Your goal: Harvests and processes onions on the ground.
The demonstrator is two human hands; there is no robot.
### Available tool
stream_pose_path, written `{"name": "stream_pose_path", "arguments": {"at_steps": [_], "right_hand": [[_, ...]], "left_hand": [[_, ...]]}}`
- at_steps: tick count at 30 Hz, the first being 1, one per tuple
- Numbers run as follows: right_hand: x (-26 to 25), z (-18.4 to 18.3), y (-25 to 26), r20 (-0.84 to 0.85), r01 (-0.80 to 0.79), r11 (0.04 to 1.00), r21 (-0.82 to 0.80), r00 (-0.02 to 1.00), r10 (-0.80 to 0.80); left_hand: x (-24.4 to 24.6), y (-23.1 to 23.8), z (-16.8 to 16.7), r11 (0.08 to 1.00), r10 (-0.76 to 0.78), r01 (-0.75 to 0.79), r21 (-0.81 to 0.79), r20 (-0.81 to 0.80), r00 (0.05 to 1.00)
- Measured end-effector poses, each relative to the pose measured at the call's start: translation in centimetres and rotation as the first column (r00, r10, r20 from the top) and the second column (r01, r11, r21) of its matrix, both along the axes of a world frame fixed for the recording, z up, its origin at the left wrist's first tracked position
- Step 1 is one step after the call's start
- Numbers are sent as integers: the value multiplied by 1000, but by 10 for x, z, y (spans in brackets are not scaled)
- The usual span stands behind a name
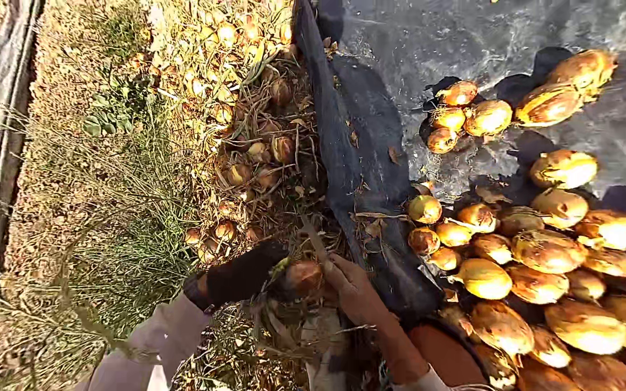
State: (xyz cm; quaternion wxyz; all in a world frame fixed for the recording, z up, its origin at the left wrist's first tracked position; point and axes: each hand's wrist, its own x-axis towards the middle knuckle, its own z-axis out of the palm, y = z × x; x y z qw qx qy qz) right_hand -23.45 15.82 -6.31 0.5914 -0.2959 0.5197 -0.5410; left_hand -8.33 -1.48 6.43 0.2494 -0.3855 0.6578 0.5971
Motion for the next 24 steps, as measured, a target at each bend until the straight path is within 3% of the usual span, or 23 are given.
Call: {"name": "stream_pose_path", "arguments": {"at_steps": [2,4,5,7,9,11,13,15,16,19,21,24], "right_hand": [[7,-2,0,98,3,1000,17,995,-4],[10,-6,-1,124,-18,997,70,992,9],[11,-8,-1,125,-29,997,77,992,19],[13,-6,-2,148,-38,996,80,989,25],[14,-8,-2,140,7,990,141,990,-27],[14,-25,-3,82,18,965,262,996,-40],[13,-37,-3,57,-74,934,348,997,57],[17,-30,-5,51,-88,928,362,996,75],[24,-24,-5,39,-20,937,348,999,7],[37,-20,-3,-75,88,966,241,995,-72],[28,-18,-1,-218,93,980,173,974,-54],[-8,-9,3,-340,334,940,61,893,-296]], "left_hand": [[6,-4,-1,999,-44,44,3,37,998],[13,-13,-9,978,-133,151,-147,121,984],[15,-17,-13,942,-155,194,-273,157,975],[15,-26,-23,787,-186,310,-533,273,944],[14,-33,-28,699,-119,304,-647,314,942],[8,-30,-20,754,-52,178,-632,213,976],[5,-13,-19,856,-75,108,-505,85,994],[8,10,-34,885,-219,208,-417,22,975],[8,22,-41,865,-309,296,-405,34,950],[1,39,-44,751,-486,540,-380,235,842],[7,24,-47,707,-422,544,-452,348,837],[29,-33,-63,691,-70,362,-626,440,895]]}}
